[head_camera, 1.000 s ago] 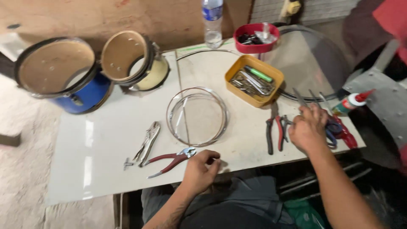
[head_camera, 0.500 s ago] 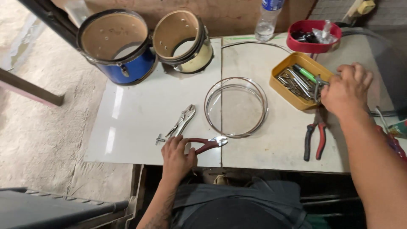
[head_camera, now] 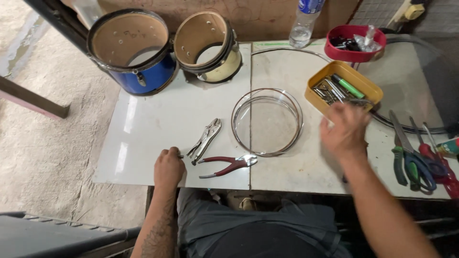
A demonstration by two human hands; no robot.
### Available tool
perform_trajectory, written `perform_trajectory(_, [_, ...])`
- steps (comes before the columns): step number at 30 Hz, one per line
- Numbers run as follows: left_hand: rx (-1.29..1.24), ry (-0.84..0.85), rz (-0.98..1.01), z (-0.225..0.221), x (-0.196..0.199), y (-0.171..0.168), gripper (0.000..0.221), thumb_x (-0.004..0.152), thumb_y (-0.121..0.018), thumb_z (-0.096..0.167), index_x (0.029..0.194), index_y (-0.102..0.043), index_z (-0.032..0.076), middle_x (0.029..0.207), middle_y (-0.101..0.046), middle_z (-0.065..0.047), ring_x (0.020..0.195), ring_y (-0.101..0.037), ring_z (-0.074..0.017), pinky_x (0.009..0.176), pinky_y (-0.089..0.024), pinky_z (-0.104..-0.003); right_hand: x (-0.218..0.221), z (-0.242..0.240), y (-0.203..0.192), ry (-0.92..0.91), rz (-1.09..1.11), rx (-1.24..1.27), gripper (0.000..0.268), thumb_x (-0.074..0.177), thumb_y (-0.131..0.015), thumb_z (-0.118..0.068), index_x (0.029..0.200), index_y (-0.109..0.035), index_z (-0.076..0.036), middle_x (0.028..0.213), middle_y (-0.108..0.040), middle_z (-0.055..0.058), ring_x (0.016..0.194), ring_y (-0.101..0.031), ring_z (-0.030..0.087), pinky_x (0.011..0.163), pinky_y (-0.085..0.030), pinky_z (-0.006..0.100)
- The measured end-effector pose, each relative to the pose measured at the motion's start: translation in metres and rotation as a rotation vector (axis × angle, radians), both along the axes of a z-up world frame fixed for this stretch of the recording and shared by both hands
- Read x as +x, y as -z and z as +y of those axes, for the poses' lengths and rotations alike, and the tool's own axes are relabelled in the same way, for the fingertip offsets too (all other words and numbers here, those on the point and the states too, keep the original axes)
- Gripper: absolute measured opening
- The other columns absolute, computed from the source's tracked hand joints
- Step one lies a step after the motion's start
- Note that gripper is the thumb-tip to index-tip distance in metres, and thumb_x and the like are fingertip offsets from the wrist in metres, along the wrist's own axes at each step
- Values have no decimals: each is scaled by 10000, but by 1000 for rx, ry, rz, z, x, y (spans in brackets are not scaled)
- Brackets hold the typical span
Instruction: Repairing a drum by securing a wire to a metal hoop using pliers
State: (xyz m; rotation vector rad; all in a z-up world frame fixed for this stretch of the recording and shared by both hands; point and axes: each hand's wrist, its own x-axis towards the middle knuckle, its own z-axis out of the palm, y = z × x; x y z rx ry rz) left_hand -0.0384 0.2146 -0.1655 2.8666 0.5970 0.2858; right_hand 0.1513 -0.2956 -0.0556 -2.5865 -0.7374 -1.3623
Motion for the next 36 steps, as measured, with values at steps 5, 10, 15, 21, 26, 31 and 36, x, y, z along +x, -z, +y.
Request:
perform_trajectory(5, [0, -126, -147, -23, -3, -34, 307, 814, -657, 200, 1098, -720, 99, 977, -687, -147, 825, -740, -397, 751, -598, -471, -124, 56, 9, -265, 269, 368, 33, 869, -720, -157, 889, -731, -134, 886, -677, 40, 773, -677, 294, 742, -514, 378])
perform_trajectory(10, [-340, 77, -315, -137, -4, -53, 369, 761, -707, 140, 1129, -712, 147, 987, -715, -153, 847, -753, -369, 732, -609, -482, -187, 86, 40, -302, 1186, 1039, 288, 882, -776, -226, 1092, -786, -29, 896, -802, 205, 739, -809, 283, 665, -645, 382])
perform_trajectory(15, [-470, 633, -646, -253, -8, -125, 264, 769, -795, 259, 1022, -747, 197, 1024, -736, -2, 895, -753, -232, 793, -616, -341, -168, 100, 7, -422, 1827, 1987, 242, 1042, -482, -296, 1044, -665, -137, 703, -648, 153, 589, -668, 335, 496, -477, 344])
perform_trajectory(21, [-177, 528, -567, -216, 5, -95, 176, 759, -735, 182, 927, -716, 131, 1006, -687, -82, 964, -685, -301, 895, -542, -407, -118, 64, -82, -1, 1011, 1157, 252, 1053, -651, -275, 1035, -639, -24, 831, -564, 111, 753, -496, 216, 653, -392, 343])
perform_trajectory(26, [-77, 420, -195, -174, -15, -60, 401, 784, -647, 251, 1165, -689, 137, 1235, -617, -129, 1192, -568, -385, 971, -464, -543, 59, -55, 33, 242, 618, 452, 296, 873, -782, -303, 1139, -699, -206, 984, -581, 43, 942, -642, 346, 839, -525, 475])
perform_trajectory(31, [-47, 397, -218, -162, -24, -61, 349, 810, -614, 201, 1138, -708, 127, 1245, -622, -111, 1189, -569, -356, 956, -466, -510, 73, -48, 24, 393, 796, 254, 347, 874, -700, -438, 1171, -687, -258, 1162, -522, 58, 1109, -600, 401, 895, -530, 568])
perform_trajectory(36, [-158, 399, -354, -156, -25, -79, 358, 778, -617, 172, 1127, -697, 180, 1176, -640, -61, 1131, -575, -317, 981, -402, -482, -29, -2, -10, 160, 299, 146, 268, 954, -747, -171, 1188, -711, -45, 1332, -503, 189, 1229, -459, 411, 1034, -381, 585])
